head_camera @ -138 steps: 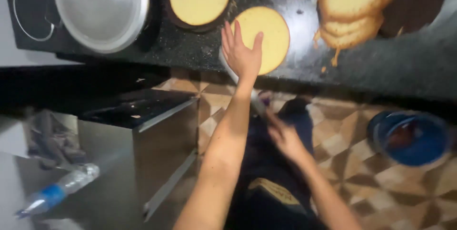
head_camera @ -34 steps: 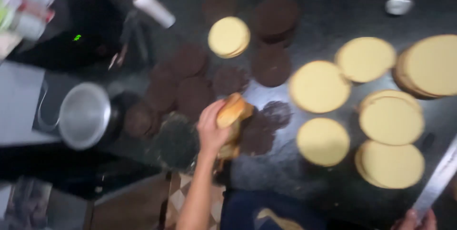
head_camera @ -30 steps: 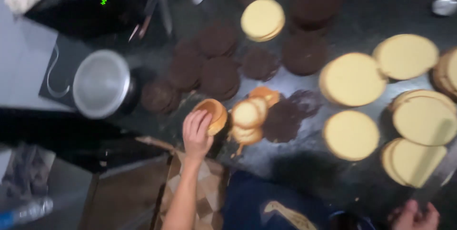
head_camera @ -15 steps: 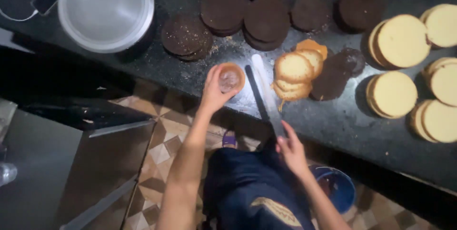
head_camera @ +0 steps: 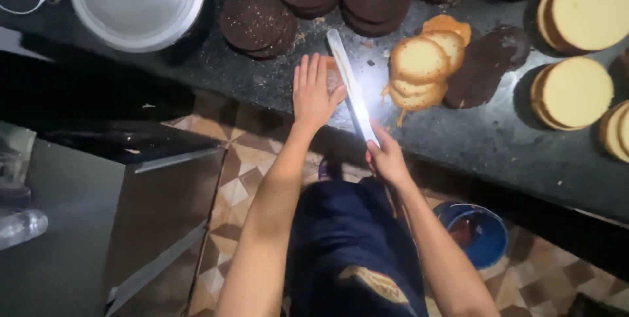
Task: The person slices round yellow sponge cake layers into thinner discs with a long knife on a dark counter, trims edges, stacks the cut layers, discards scraps into a blue bin, and rearranges chocolate and yellow cake layers across the work surface.
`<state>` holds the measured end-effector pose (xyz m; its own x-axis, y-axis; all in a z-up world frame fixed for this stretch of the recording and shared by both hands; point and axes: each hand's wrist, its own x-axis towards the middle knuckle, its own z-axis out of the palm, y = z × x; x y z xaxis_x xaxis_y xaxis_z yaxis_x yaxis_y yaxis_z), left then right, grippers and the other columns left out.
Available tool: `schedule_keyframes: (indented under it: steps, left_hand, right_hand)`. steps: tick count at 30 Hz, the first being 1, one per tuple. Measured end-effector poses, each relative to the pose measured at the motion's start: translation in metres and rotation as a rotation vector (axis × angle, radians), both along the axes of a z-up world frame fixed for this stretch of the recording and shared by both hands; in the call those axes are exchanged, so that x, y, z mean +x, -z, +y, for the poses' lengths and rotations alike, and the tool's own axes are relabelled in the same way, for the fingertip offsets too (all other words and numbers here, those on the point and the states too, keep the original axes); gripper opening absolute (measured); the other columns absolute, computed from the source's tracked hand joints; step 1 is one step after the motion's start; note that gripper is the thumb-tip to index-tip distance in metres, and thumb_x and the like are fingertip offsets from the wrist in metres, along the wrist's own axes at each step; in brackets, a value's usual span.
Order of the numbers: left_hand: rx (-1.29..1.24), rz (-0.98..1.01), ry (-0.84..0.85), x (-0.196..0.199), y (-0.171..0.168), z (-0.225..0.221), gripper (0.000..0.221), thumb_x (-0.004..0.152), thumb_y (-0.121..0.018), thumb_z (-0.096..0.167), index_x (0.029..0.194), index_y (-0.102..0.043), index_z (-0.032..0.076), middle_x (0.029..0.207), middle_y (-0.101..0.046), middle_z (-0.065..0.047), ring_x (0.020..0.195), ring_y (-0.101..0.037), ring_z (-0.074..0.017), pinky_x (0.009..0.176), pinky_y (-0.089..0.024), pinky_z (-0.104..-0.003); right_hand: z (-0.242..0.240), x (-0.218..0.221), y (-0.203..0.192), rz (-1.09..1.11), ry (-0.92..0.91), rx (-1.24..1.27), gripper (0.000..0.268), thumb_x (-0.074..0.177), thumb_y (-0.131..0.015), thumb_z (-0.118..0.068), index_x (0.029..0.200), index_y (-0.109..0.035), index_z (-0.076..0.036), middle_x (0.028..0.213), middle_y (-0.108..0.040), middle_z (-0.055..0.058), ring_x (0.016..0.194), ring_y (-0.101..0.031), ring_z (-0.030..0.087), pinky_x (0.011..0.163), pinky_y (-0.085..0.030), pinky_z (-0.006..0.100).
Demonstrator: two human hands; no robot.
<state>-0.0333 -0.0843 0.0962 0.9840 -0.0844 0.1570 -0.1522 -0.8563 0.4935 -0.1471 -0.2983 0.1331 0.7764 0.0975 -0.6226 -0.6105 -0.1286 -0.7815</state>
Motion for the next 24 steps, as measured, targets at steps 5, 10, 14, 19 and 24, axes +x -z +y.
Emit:
schedule_keyframes:
  steps: [5, 10, 14, 19, 24]
  left_hand:
    - [0.025, -0.057, -0.005, 0.007, 0.008, -0.002, 0.077, 0.097, -0.064, 0.045, 0.153, -0.041, -0.003, 0.161, -0.04, -0.018, 0.153, -0.029, -0.0402, 0.127, -0.021, -0.054]
    - [0.001, -0.066, 0.003, 0.0, 0.014, -0.002, 0.073, 0.101, -0.062, 0.04, 0.155, -0.038, -0.003, 0.164, -0.036, -0.019, 0.155, -0.029, -0.0412, 0.128, -0.022, -0.053]
    - [0.01, -0.053, 0.019, 0.01, 0.005, 0.001, 0.072, 0.101, -0.061, 0.036, 0.156, -0.037, -0.004, 0.165, -0.033, -0.02, 0.155, -0.029, -0.0405, 0.129, -0.023, -0.053]
    - [-0.016, -0.053, 0.031, 0.007, 0.005, 0.001, 0.07, 0.102, -0.06, 0.035, 0.156, -0.037, -0.004, 0.166, -0.032, -0.02, 0.156, -0.027, -0.0401, 0.129, -0.022, -0.053]
    - [-0.06, -0.053, 0.05, 0.009, 0.013, 0.003, 0.071, 0.103, -0.058, 0.035, 0.156, -0.036, -0.006, 0.167, -0.029, -0.021, 0.157, -0.024, -0.0403, 0.13, -0.02, -0.053]
  right_hand:
    - [-0.021, -0.048, 0.046, -0.273, -0.07, -0.006, 0.062, 0.106, -0.053, -0.006, 0.165, -0.038, -0.018, 0.067, -0.055, 0.0, 0.053, -0.048, 0.008, 0.047, -0.044, 0.024]
    - [-0.007, -0.058, 0.017, -0.001, -0.01, 0.117, 0.064, 0.101, -0.05, -0.007, 0.161, -0.035, -0.021, 0.057, -0.05, 0.002, 0.039, -0.043, 0.011, 0.035, -0.04, 0.028]
    - [0.023, 0.009, 0.031, -0.107, -0.045, 0.204, 0.059, 0.104, -0.049, -0.007, 0.16, -0.034, -0.018, 0.055, -0.051, 0.002, 0.037, -0.044, 0.011, 0.036, -0.04, 0.028]
    - [0.027, -0.007, 0.003, -0.041, -0.081, 0.136, 0.063, 0.103, -0.049, -0.006, 0.162, -0.034, -0.019, 0.057, -0.048, 0.0, 0.039, -0.042, 0.01, 0.037, -0.038, 0.027]
    - [0.005, -0.064, 0.021, -0.07, -0.128, 0.083, 0.063, 0.102, -0.049, -0.007, 0.161, -0.033, -0.02, 0.056, -0.048, -0.001, 0.041, -0.043, 0.009, 0.039, -0.039, 0.025]
